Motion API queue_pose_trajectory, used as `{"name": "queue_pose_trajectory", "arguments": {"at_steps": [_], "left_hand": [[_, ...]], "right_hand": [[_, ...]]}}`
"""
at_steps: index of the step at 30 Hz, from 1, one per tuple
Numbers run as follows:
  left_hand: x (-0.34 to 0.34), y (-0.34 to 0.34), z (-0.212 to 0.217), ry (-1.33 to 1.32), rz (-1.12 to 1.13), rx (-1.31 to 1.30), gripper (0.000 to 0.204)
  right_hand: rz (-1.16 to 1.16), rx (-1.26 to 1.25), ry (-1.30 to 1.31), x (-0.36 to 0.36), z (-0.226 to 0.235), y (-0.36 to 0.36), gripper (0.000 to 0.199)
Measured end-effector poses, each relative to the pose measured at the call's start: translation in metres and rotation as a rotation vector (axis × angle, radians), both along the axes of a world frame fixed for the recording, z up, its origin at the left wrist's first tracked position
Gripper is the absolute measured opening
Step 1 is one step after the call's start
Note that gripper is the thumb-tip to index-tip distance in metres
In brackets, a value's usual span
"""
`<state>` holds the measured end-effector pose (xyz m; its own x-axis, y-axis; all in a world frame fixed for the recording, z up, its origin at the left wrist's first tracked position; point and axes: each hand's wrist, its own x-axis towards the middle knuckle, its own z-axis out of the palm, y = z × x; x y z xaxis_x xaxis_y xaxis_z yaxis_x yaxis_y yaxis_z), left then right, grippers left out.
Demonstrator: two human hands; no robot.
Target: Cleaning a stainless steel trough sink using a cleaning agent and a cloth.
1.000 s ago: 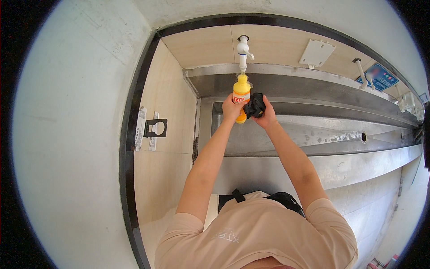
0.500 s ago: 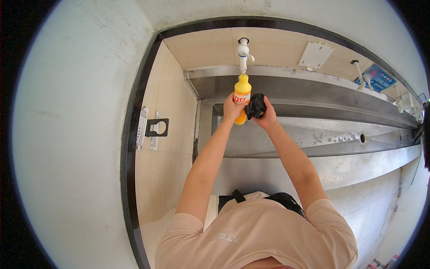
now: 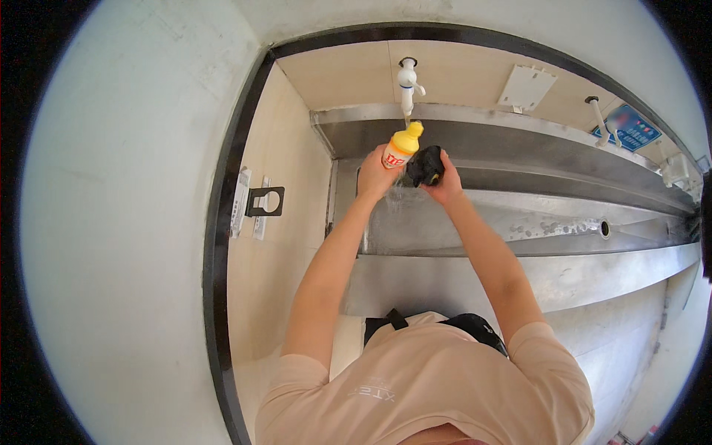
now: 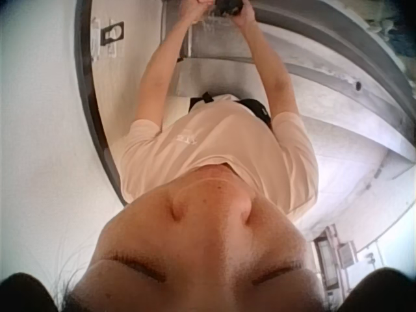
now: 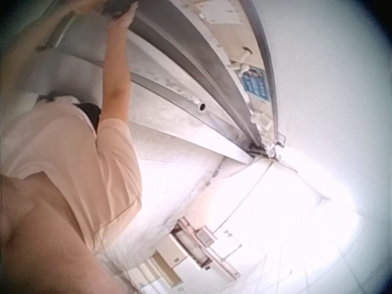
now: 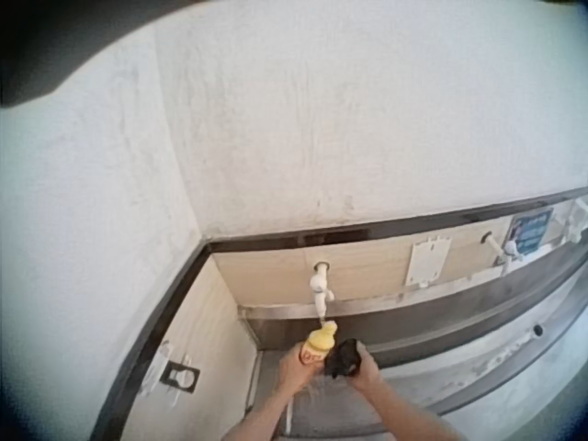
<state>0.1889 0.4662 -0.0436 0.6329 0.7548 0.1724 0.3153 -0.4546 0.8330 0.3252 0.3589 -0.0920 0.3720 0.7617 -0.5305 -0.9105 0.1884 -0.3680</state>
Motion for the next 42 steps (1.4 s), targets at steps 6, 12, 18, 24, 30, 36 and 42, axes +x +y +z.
{"name": "queue_pose_trajectory", "arguments": {"at_steps": [6,12,18,24,30,36,42], "left_hand": [[-0.022,-0.014,0.042,0.421,-0.142,0.612,0.043],[-0.005,-0.034,0.068,0.654,-0.294,0.990,0.030],[0.022,-0.061,0.078,0.868,-0.361,1.195,0.016],[0.032,-0.075,0.086,0.900,-0.417,1.246,0.015],[0.018,-0.073,0.095,0.808,-0.437,1.123,0.019],[-0.017,-0.053,0.076,0.600,-0.290,0.686,0.044],[-0.073,-0.014,0.013,0.158,-0.111,-0.001,0.047]], "right_hand": [[0.004,0.071,0.050,-0.005,-0.006,-0.009,0.042],[0.046,0.100,0.091,-0.003,-0.030,-0.041,0.041],[-0.017,0.026,0.163,-0.007,-0.042,-0.064,0.045],[-0.047,0.096,0.215,-0.010,-0.030,-0.077,0.044],[-0.027,0.152,0.249,-0.002,-0.025,-0.075,0.041],[-0.024,0.281,0.282,0.000,-0.025,-0.056,0.038],[0.014,0.248,0.138,-0.005,-0.024,-0.028,0.025]]}}
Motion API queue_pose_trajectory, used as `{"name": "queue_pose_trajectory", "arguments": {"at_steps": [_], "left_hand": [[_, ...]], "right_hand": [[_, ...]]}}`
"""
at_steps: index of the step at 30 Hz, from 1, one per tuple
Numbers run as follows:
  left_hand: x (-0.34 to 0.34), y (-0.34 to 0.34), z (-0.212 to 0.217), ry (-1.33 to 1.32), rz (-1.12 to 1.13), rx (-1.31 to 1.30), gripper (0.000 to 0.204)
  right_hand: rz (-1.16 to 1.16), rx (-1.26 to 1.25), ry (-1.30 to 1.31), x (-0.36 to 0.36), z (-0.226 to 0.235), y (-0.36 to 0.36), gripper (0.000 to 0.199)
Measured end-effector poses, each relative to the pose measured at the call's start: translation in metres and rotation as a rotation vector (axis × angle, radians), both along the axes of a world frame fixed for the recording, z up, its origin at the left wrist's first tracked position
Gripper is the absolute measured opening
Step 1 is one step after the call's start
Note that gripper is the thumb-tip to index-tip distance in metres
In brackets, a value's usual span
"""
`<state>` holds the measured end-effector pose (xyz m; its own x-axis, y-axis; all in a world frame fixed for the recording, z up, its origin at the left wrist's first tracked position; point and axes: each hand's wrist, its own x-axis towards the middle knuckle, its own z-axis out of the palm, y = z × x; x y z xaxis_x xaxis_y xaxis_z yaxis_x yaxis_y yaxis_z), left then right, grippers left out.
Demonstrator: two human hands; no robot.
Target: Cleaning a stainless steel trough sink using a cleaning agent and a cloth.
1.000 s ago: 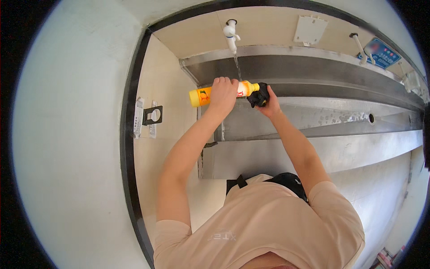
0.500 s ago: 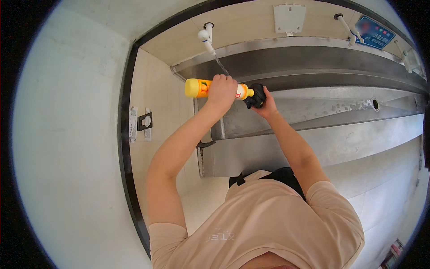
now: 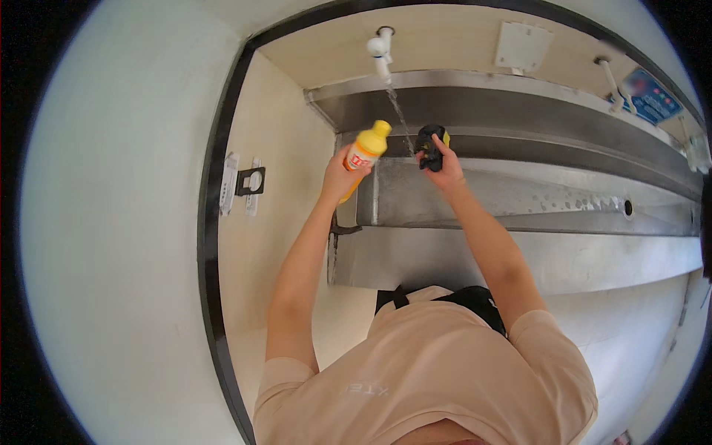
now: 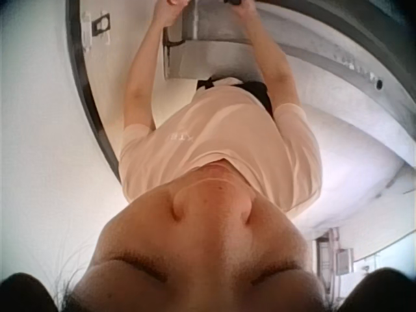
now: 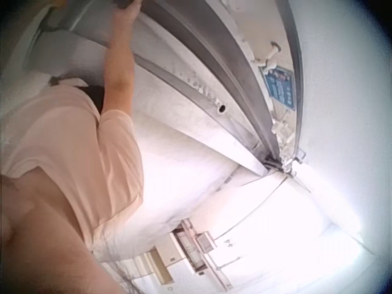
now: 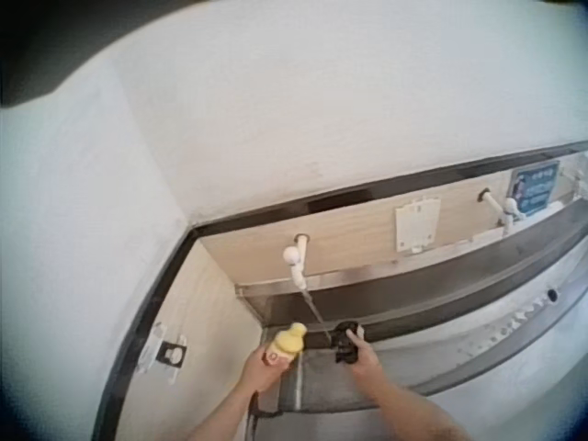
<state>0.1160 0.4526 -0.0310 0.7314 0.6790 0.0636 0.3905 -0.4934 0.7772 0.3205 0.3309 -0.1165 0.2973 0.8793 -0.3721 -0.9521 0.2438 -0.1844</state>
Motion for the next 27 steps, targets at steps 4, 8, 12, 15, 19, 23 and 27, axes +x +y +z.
{"name": "queue_pose_trajectory", "arguments": {"at_steps": [4,8,12,15,19,23,27], "left_hand": [[-0.020,0.034,-0.032,-0.290,0.391,-0.360,0.043],[-0.038,0.060,-0.074,-0.259,0.579,-0.281,0.040],[-0.039,0.083,-0.134,-0.337,0.636,-0.023,0.041],[-0.046,0.090,-0.152,-0.510,0.739,-0.183,0.044],[-0.014,0.059,-0.134,-0.232,0.960,-0.185,0.045],[-0.039,0.075,-0.155,-0.205,0.956,-0.068,0.042],[-0.033,0.045,-0.137,-0.550,1.054,-0.749,0.049]], "right_hand": [[0.044,-0.034,-0.023,0.000,0.010,0.025,0.020],[0.022,-0.186,-0.220,-0.001,0.027,0.045,0.022],[0.041,-0.174,-0.167,0.005,0.039,0.057,0.026],[0.020,-0.295,-0.092,-0.009,0.067,0.074,0.026],[0.044,-0.176,-0.118,0.021,0.050,0.075,0.026],[0.006,-0.199,-0.143,0.011,0.068,0.102,0.022],[-0.015,-0.213,-0.181,0.016,0.066,0.079,0.022]]}}
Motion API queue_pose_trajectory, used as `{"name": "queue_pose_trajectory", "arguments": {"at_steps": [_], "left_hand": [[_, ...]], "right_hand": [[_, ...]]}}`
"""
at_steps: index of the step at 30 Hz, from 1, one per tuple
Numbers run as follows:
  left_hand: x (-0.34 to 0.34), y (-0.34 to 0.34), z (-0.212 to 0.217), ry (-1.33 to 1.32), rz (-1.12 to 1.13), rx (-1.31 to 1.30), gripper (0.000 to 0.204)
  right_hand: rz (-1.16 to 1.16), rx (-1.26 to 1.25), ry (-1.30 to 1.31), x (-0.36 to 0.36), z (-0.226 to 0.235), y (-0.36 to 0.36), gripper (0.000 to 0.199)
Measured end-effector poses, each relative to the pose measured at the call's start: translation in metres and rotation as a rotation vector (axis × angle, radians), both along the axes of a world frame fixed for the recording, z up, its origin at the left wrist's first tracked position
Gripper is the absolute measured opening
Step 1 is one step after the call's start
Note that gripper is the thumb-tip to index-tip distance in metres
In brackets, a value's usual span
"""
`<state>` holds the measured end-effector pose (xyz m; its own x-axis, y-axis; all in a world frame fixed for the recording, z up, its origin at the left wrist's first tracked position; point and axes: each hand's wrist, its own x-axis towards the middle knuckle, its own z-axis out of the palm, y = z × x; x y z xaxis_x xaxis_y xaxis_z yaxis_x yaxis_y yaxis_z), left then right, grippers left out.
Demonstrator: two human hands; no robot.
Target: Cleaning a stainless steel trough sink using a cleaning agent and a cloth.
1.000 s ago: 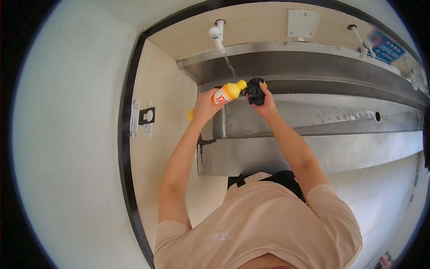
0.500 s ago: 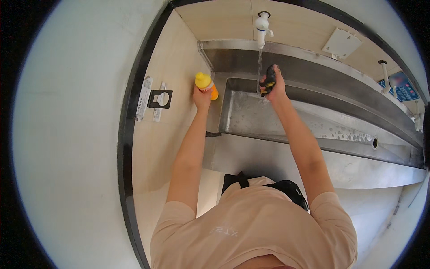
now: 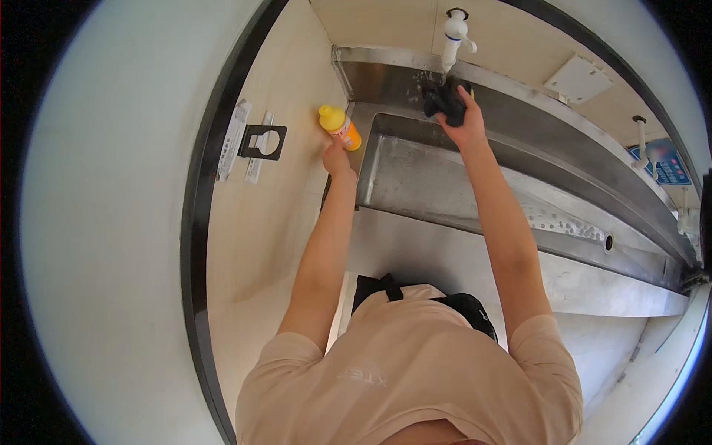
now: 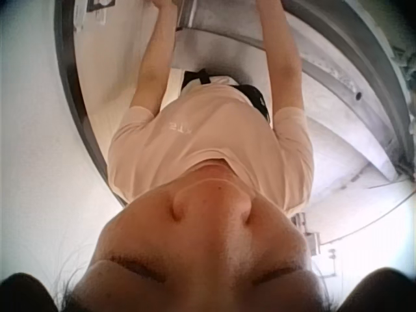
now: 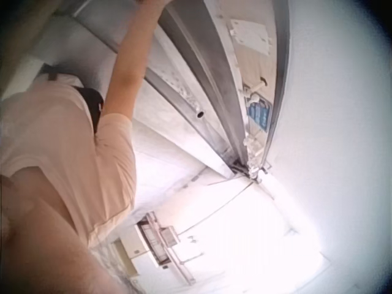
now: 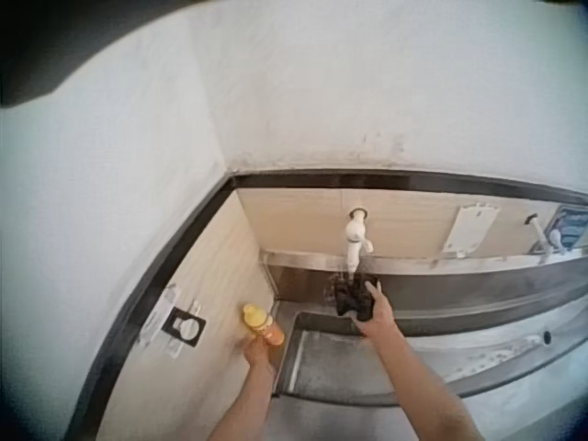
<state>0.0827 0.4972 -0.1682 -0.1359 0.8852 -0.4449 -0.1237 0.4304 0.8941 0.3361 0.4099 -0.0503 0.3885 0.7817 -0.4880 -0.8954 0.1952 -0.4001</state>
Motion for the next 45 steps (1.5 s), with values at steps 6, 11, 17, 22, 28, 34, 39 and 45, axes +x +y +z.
{"name": "queue_pose_trajectory", "arguments": {"at_steps": [6,11,17,22,28,34,39,45], "left_hand": [[0.025,-0.067,0.065,-1.141,-0.238,-0.244,0.070],[0.068,-0.063,0.089,-1.179,-0.477,-0.134,0.069],[0.131,-0.035,0.121,-1.078,-0.700,-0.059,0.069],[0.175,-0.012,0.140,-1.009,-0.740,-0.098,0.062],[0.186,-0.002,0.106,-0.863,-0.731,0.155,0.046],[0.180,-0.082,0.116,-1.064,-0.470,-0.221,0.040],[0.175,-0.132,0.102,-0.593,-0.620,0.075,0.037],[0.159,-0.111,0.131,-0.759,-0.477,-0.134,0.043]], "right_hand": [[-0.020,-0.054,0.071,0.006,-0.014,-0.033,0.028],[-0.053,-0.050,0.073,0.017,-0.015,-0.054,0.027],[-0.104,-0.127,0.056,0.037,-0.018,-0.078,0.032],[-0.127,-0.054,0.045,0.029,0.012,-0.087,0.038],[0.023,0.292,-0.071,0.026,-0.015,-0.068,0.034],[-0.177,-0.131,-1.555,-0.035,-0.017,-0.049,0.028],[-0.136,-0.166,-0.662,-0.001,-0.004,-0.037,0.036],[0.010,-0.157,-1.309,-0.007,-0.019,-0.034,0.042]]}}
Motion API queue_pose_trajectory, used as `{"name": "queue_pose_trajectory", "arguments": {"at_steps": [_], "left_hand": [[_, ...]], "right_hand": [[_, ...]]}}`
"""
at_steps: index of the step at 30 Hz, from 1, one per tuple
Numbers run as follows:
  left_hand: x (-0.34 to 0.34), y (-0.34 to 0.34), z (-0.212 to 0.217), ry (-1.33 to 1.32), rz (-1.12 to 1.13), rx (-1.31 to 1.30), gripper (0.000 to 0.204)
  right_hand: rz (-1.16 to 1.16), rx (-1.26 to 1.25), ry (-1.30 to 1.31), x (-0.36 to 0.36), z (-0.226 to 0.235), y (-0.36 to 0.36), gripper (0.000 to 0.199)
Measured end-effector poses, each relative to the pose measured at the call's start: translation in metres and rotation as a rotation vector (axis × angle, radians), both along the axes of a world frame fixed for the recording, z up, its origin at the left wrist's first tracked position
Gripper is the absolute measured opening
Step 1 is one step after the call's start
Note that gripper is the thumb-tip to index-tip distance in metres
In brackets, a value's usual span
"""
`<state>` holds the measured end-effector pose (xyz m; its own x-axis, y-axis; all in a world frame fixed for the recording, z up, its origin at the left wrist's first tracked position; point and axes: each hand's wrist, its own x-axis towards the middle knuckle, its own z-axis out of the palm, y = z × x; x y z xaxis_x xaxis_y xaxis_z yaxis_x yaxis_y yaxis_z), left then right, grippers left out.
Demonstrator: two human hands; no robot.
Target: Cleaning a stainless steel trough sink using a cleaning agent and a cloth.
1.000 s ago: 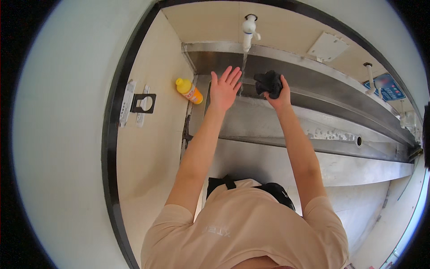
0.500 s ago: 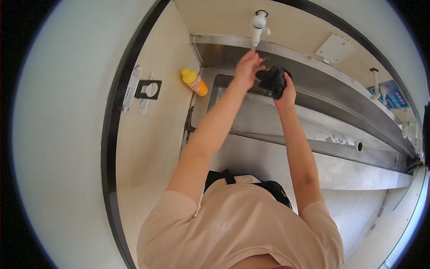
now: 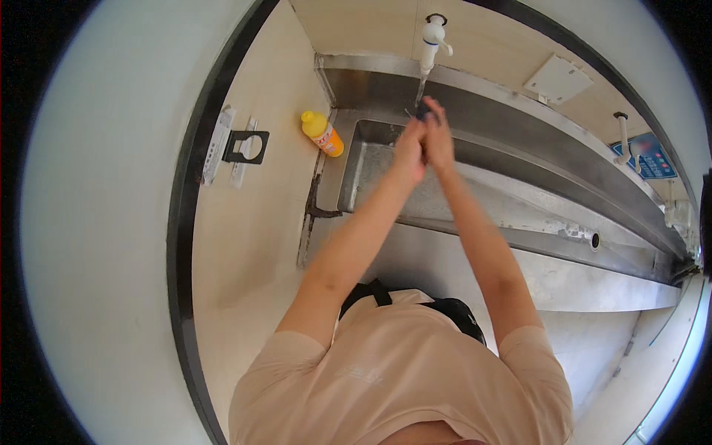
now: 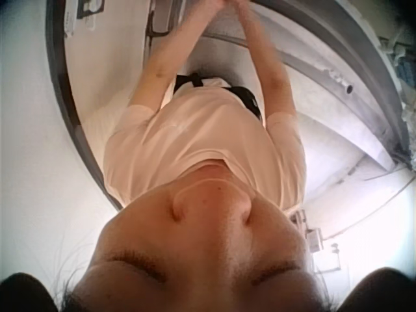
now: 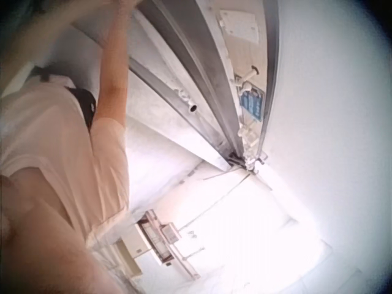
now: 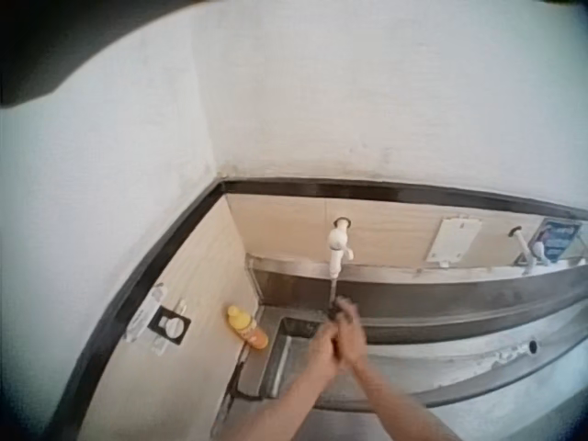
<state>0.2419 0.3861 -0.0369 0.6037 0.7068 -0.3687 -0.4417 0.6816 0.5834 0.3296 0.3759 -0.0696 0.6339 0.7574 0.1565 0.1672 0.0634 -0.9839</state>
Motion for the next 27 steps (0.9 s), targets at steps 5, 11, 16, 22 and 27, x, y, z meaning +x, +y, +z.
{"name": "queue_pose_trajectory", "arguments": {"at_steps": [5,11,16,22,27], "left_hand": [[-0.021,0.022,-0.034,0.127,-0.073,-0.119,0.034],[-0.016,-0.012,-0.007,-0.038,-0.004,0.134,0.038],[-0.020,0.028,0.015,0.073,-0.079,0.056,0.039],[0.000,0.000,0.017,-0.009,-0.087,0.219,0.037],[-0.019,0.038,0.019,0.032,-0.073,0.002,0.038]], "right_hand": [[0.064,0.014,0.145,-0.059,0.018,-0.014,0.040],[-0.074,-0.044,0.412,-0.025,0.052,-0.009,0.043],[-0.028,0.092,-0.064,-0.087,0.030,-0.028,0.042],[-0.107,0.089,0.279,-0.007,0.020,0.008,0.041],[0.050,0.120,-0.047,-0.062,0.027,-0.003,0.042]]}}
